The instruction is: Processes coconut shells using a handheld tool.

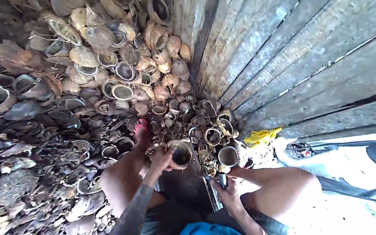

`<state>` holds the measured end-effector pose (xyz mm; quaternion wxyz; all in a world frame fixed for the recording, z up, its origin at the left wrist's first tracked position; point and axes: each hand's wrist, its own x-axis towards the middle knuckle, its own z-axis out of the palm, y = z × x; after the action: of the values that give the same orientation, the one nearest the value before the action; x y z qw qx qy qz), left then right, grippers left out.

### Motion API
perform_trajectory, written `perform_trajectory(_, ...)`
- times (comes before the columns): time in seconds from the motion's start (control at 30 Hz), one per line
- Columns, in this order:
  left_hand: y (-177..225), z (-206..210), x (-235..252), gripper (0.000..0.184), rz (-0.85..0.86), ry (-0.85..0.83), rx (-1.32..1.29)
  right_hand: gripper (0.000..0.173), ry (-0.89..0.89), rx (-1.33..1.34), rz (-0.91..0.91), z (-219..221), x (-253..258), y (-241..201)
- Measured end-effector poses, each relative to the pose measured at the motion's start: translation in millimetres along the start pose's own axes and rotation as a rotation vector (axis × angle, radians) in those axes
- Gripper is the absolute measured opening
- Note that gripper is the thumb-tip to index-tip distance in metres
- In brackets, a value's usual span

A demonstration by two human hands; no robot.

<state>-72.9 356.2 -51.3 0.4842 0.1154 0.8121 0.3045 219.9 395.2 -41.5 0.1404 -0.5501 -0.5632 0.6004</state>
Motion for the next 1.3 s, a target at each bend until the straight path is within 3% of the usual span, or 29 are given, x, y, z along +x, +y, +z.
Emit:
perform_trajectory(0.1, -17, 35, 5, 0.071, 0.112, 0.224, 0.305, 0.026, 0.132, 0.293, -0.036, 9, -6, -8)
perform_trajectory(0.17, -22, 52, 19, 0.057, 0.278, 0.386, 0.275, 0.021, 0.141, 0.372, -0.070, 23, 1, -17)
perform_trajectory(0.2, -19, 54, 23, 0.052, 0.283, 0.419, 0.255, 0.021, 0.144, 0.390, -0.087, 33, 9, -19)
perform_trajectory(0.33, -4, 48, 30, 0.044, 0.176, 0.385, 0.292, 0.022, 0.174, 0.441, 0.008, 86, 57, -17)
perform_trajectory(0.43, -12, 47, 36, 0.038, 0.269, 0.429, 0.298, 0.017, 0.240, 0.471, 0.095, 111, 84, -23)
perform_trajectory(0.53, -22, 46, 41, 0.036, 0.317, 0.448, 0.261, 0.017, 0.249, 0.432, 0.124, 106, 94, -14)
perform_trajectory(0.73, -15, 36, 45, 0.034, 0.346, 0.369, 0.275, 0.032, 0.114, 0.259, -0.216, 69, 173, 56)
perform_trajectory(0.8, -17, 34, 43, 0.036, 0.363, 0.383, 0.302, 0.031, 0.094, 0.190, -0.233, 67, 164, 41)
perform_trajectory(0.87, -29, 41, 36, 0.044, 0.458, 0.408, 0.225, 0.033, 0.121, 0.156, -0.131, 70, 122, 17)
perform_trajectory(0.97, -35, 54, 38, 0.057, 0.649, 0.371, 0.201, 0.025, 0.222, 0.290, 0.009, 86, 89, 7)
perform_trajectory(1.03, -28, 63, 47, 0.056, 0.682, 0.380, 0.197, 0.028, 0.244, 0.224, -0.016, 77, 119, 21)
perform_trajectory(1.17, -24, 57, 45, 0.060, 0.626, 0.306, 0.151, 0.042, -0.018, 0.120, -0.342, 50, 213, 48)
perform_trajectory(1.23, -26, 49, 53, 0.058, 0.633, 0.267, 0.126, 0.038, -0.005, 0.059, -0.332, 44, 204, 33)
perform_trajectory(1.3, -35, 41, 61, 0.050, 0.638, 0.303, 0.036, 0.039, 0.048, 0.003, -0.161, 45, 147, 12)
